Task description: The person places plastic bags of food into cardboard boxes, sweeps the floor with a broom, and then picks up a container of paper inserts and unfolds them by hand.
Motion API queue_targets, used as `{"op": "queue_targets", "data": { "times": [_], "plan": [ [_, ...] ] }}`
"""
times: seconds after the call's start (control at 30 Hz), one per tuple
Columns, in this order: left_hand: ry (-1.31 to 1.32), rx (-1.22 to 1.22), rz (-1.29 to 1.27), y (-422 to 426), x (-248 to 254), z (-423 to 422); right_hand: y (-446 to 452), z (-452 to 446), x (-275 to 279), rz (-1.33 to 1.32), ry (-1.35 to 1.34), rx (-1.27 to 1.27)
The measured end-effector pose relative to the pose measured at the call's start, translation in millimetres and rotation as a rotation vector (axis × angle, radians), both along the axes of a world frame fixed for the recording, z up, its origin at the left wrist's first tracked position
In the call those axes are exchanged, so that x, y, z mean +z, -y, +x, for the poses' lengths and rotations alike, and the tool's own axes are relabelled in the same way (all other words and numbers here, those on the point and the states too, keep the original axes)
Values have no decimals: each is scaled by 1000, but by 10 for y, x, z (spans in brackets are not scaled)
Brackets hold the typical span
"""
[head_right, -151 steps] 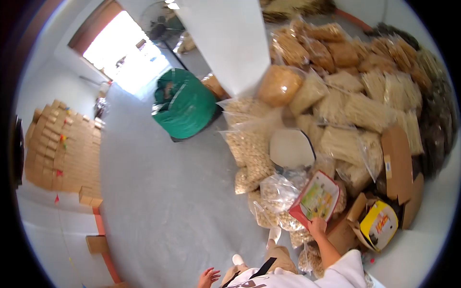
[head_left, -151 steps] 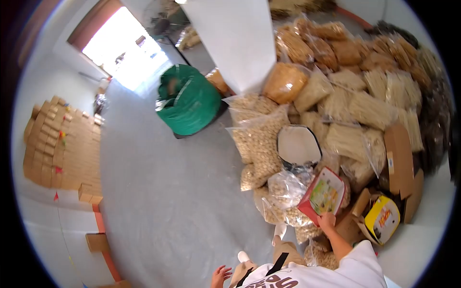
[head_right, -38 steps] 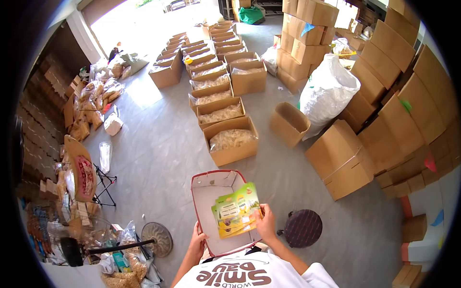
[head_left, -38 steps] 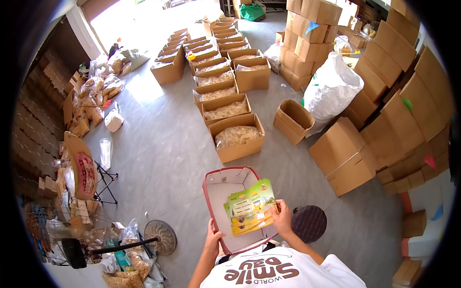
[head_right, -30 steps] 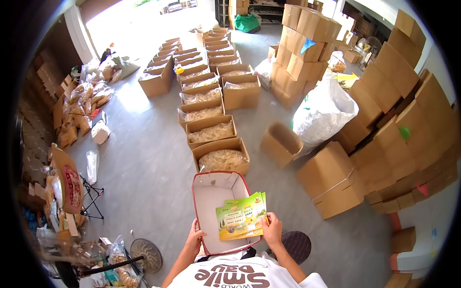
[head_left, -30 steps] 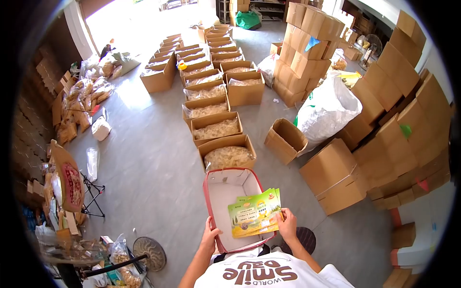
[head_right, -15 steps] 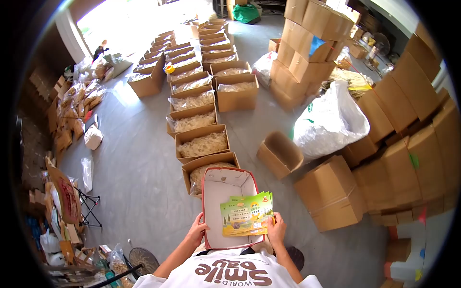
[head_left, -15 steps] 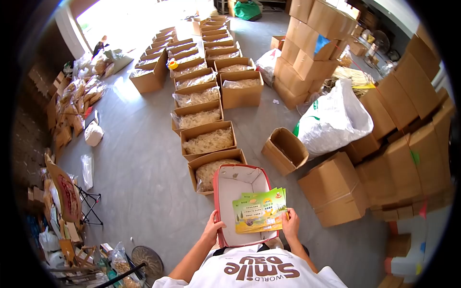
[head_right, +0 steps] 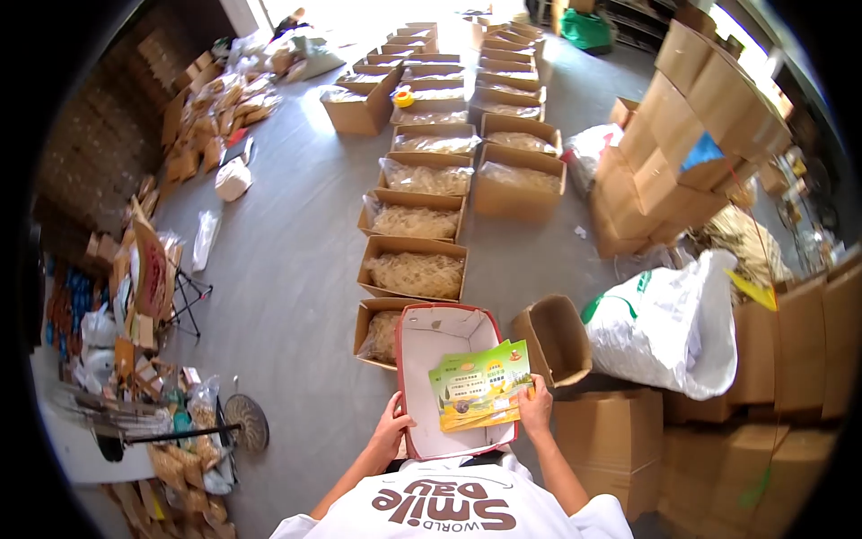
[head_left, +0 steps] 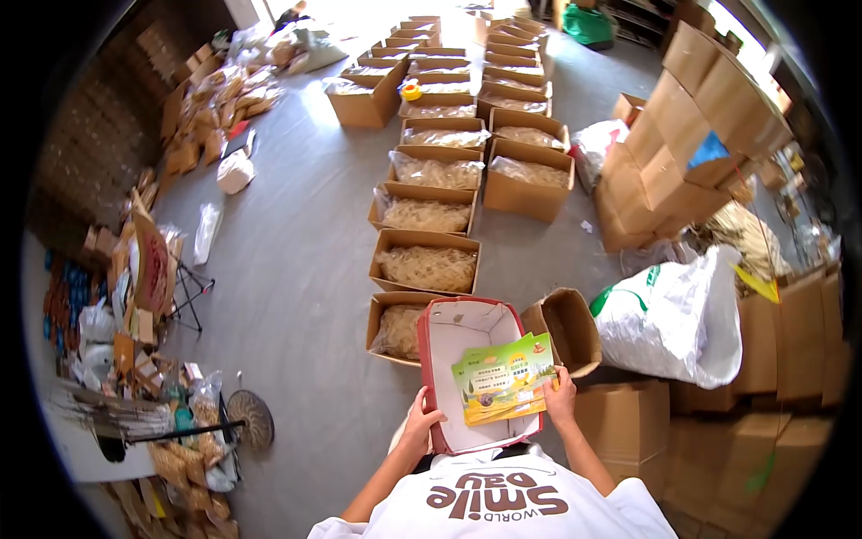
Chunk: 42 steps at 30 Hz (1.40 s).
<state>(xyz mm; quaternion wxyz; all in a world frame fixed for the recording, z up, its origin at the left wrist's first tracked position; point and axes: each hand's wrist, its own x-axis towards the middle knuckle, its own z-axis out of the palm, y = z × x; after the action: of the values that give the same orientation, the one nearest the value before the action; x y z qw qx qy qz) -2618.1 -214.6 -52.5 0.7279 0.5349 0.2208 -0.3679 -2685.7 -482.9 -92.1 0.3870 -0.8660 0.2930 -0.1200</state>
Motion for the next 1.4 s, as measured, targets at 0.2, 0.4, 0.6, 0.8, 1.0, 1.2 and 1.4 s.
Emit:
{"op": "queue_targets", "data": {
  "times": [0.2,0.4,0.6,0.8,1.0,1.2,1.4],
  "plan": [
    [91,96,26,163,30,337,19,606,92,159,-107,89],
    [107,230,-38,257,68,762,340,1255,-271,273,-40,233],
    [-66,251,36,319,-172,1166,357,1724,-139,116,-175,452],
    [-134,425,-107,439,-560,1578,474,2396,-532,220,-193,529],
    [-101,729,93,875,-780,1843,815,3600,-794,183,-123,651],
    [-277,1053,157,1437,-1010,1238,1104,4733,-1117,-26,-207,711],
    [-734,1102,354,1831,-963,354,1239,5341,-1552,-103,-398,639]
  ]
}}
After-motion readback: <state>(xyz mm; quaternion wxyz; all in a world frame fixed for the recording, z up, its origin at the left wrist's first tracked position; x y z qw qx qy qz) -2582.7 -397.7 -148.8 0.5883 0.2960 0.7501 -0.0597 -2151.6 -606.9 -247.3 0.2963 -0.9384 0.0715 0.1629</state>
